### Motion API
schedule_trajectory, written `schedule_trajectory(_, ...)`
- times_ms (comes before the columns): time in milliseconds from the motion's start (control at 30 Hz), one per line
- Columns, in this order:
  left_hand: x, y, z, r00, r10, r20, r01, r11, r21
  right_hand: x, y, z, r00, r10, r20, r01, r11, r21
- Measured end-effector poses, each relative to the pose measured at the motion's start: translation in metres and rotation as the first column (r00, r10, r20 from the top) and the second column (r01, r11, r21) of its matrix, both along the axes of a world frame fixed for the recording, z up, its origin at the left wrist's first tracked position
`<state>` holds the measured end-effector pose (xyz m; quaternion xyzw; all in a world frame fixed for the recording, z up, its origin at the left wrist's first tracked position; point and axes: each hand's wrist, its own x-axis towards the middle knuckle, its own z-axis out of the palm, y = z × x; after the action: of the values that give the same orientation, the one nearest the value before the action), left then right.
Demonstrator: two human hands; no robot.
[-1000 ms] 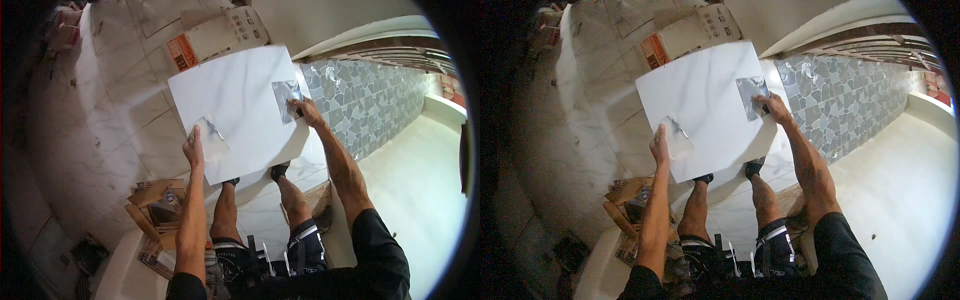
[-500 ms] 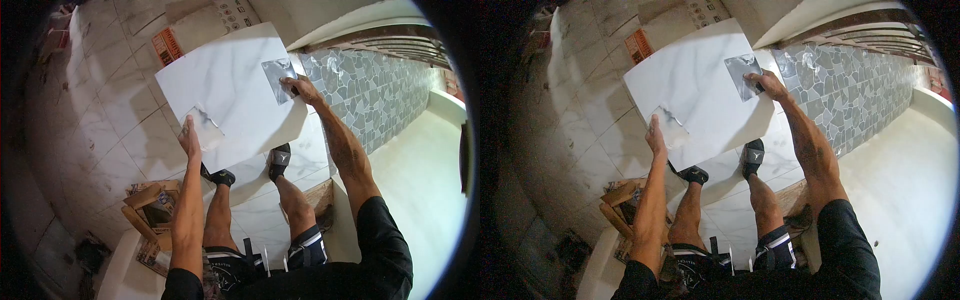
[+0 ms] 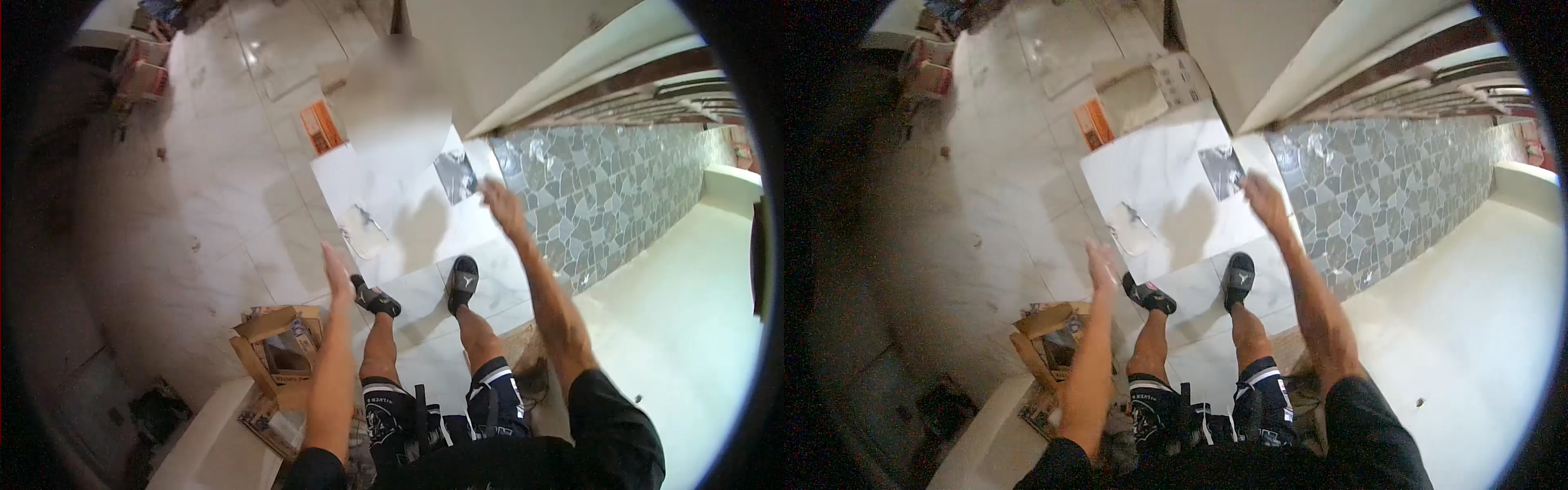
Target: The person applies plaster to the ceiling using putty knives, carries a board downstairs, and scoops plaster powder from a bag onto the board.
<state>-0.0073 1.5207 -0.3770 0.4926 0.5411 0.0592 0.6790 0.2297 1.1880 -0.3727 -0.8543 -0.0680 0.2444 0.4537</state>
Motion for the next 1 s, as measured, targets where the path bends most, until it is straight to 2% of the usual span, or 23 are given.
schedule_trajectory(33,0.003,-0.028,0.03,0.991,0.106,0.078,-0.094,0.984,-0.152,-0.028,0.003,0.032,0.968,0.188,0.168,-0.198,0.979,0.041)
schedule_trajectory(67,0.005,-0.052,0.064,0.99,0.049,0.134,-0.016,0.971,-0.238,-0.055,0.007,0.065,0.877,0.336,0.344,-0.379,0.923,0.064)
schedule_trajectory(100,0.01,-0.076,0.098,0.98,-0.002,0.199,0.065,0.948,-0.313,-0.089,0.024,0.132,0.907,0.352,0.23,-0.393,0.904,0.168)
schedule_trajectory(133,0.017,-0.103,0.129,0.969,0.041,0.242,0.058,0.921,-0.386,-0.111,0.041,0.194,0.942,0.31,-0.133,-0.254,0.911,0.324)
schedule_trajectory(167,0.025,-0.125,0.159,0.955,0.082,0.286,0.06,0.889,-0.454,-0.132,0.052,0.243,0.917,0.376,-0.134,-0.342,0.914,0.22)
schedule_trajectory(233,0.042,-0.148,0.226,0.927,0.149,0.344,0.109,0.771,-0.627,-0.165,0.063,0.328,0.934,0.356,-0.024,-0.329,0.888,0.321)
schedule_trajectory(333,0.048,-0.164,0.301,0.836,0.203,0.509,0.168,0.789,-0.591,-0.187,0.061,0.389,0.924,0.357,0.137,-0.382,0.885,0.266)
schedule_trajectory(433,0.051,-0.177,0.365,0.727,0.252,0.639,0.285,0.736,-0.615,-0.194,0.06,0.435,0.901,0.357,0.244,-0.407,0.892,0.198)
schedule_trajectory(500,0.045,-0.196,0.391,0.586,0.121,0.801,0.442,0.781,-0.441,-0.181,0.067,0.451,0.875,0.273,0.399,-0.355,0.923,0.147)
schedule_trajectory(567,0.041,-0.204,0.403,0.355,0.076,0.932,0.608,0.738,-0.292,-0.175,0.076,0.468,0.832,0.19,0.521,-0.284,0.953,0.107)
schedule_trajectory(600,0.038,-0.205,0.413,0.492,0.135,0.86,0.618,0.642,-0.454,-0.179,0.083,0.483,0.933,0.074,0.351,-0.101,0.993,0.058)
schedule_trajectory(633,0.028,-0.208,0.456,0.552,0.069,0.831,0.633,0.615,-0.471,-0.186,0.092,0.505,0.982,-0.066,0.175,0.072,0.997,-0.025)
schedule_trajectory(667,0.022,-0.209,0.473,0.512,0.131,0.849,0.677,0.547,-0.493,-0.181,0.097,0.516,0.989,-0.118,0.086,0.105,0.985,0.14)
schedule_trajectory(700,0.015,-0.209,0.486,0.475,0.198,0.857,0.718,0.476,-0.508,-0.176,0.101,0.526,0.987,-0.157,-0.014,0.154,0.943,0.295)
schedule_trajectory(733,0.011,-0.207,0.495,0.439,0.266,0.858,0.758,0.403,-0.513,-0.153,0.098,0.522,0.997,-0.08,-0.007,0.064,0.739,0.67)
schedule_trajectory(767,0.01,-0.202,0.503,0.402,0.202,0.893,0.779,0.437,-0.45,-0.14,0.099,0.526,0.999,-0.007,0.035,-0.029,0.389,0.921)
schedule_trajectory(867,0.001,-0.186,0.525,0.302,0.018,0.953,0.806,0.529,-0.265,-0.154,0.104,0.559,0.941,0.296,-0.166,0.134,0.125,0.983)
schedule_trajectory(1000,-0.005,-0.172,0.548,0.357,0.048,0.933,0.751,0.579,-0.317,-0.179,0.114,0.595,0.969,0.249,0.009,-0.054,0.176,0.983)
